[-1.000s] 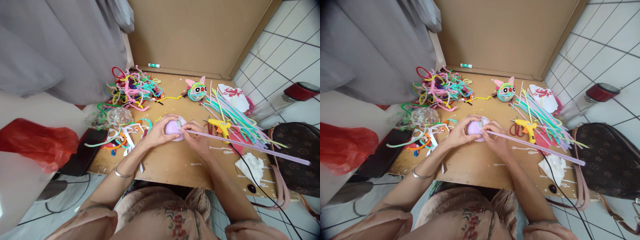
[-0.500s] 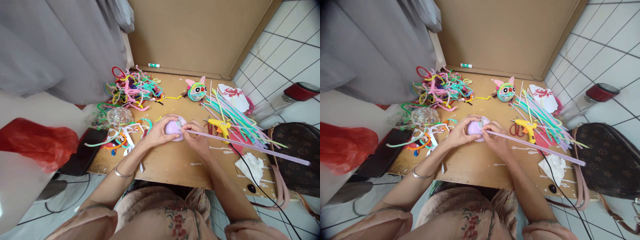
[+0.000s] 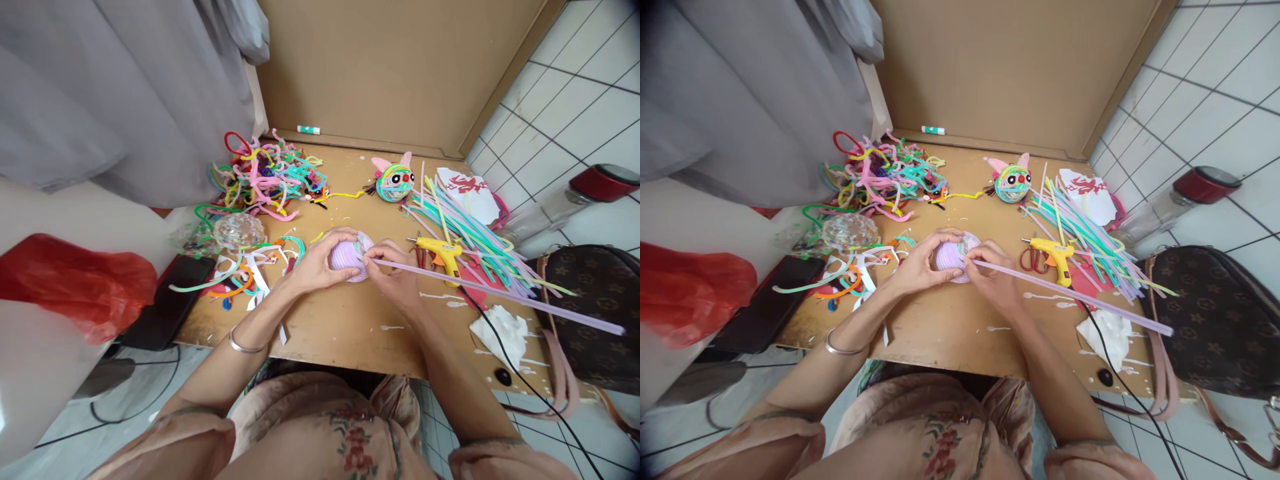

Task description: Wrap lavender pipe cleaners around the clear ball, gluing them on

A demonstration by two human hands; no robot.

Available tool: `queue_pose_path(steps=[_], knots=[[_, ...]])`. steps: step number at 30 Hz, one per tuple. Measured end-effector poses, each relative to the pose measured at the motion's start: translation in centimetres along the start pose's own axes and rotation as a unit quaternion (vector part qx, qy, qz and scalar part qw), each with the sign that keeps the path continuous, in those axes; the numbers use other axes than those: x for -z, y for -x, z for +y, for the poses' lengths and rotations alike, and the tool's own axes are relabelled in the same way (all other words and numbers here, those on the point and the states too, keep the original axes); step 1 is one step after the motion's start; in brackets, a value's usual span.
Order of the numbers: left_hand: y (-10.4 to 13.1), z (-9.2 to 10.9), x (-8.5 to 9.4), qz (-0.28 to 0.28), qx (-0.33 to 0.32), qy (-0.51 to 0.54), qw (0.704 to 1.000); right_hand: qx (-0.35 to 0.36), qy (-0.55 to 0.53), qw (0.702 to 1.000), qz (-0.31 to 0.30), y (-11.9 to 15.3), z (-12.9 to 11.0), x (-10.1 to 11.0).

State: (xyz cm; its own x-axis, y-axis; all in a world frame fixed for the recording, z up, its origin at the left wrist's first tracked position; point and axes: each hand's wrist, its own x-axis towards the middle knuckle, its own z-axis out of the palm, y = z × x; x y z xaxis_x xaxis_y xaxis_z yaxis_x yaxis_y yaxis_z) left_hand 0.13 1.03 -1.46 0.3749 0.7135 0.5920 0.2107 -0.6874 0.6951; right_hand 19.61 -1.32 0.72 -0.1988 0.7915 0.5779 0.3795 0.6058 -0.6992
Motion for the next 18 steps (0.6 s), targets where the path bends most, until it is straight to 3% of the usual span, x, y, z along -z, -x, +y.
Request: queue_pose_path(steps=[9, 18], knots=[[0.1, 0.5, 0.2, -0.002, 0.009, 0.016, 1.000, 0.019, 0.001, 1.000, 0.006, 0.0, -0.1, -0.2], [0.0, 0.9, -1.0, 0.058, 0.047, 0.023, 0.997, 0.022, 0.006, 1.000, 0.001, 0.1, -0.3, -0.2]])
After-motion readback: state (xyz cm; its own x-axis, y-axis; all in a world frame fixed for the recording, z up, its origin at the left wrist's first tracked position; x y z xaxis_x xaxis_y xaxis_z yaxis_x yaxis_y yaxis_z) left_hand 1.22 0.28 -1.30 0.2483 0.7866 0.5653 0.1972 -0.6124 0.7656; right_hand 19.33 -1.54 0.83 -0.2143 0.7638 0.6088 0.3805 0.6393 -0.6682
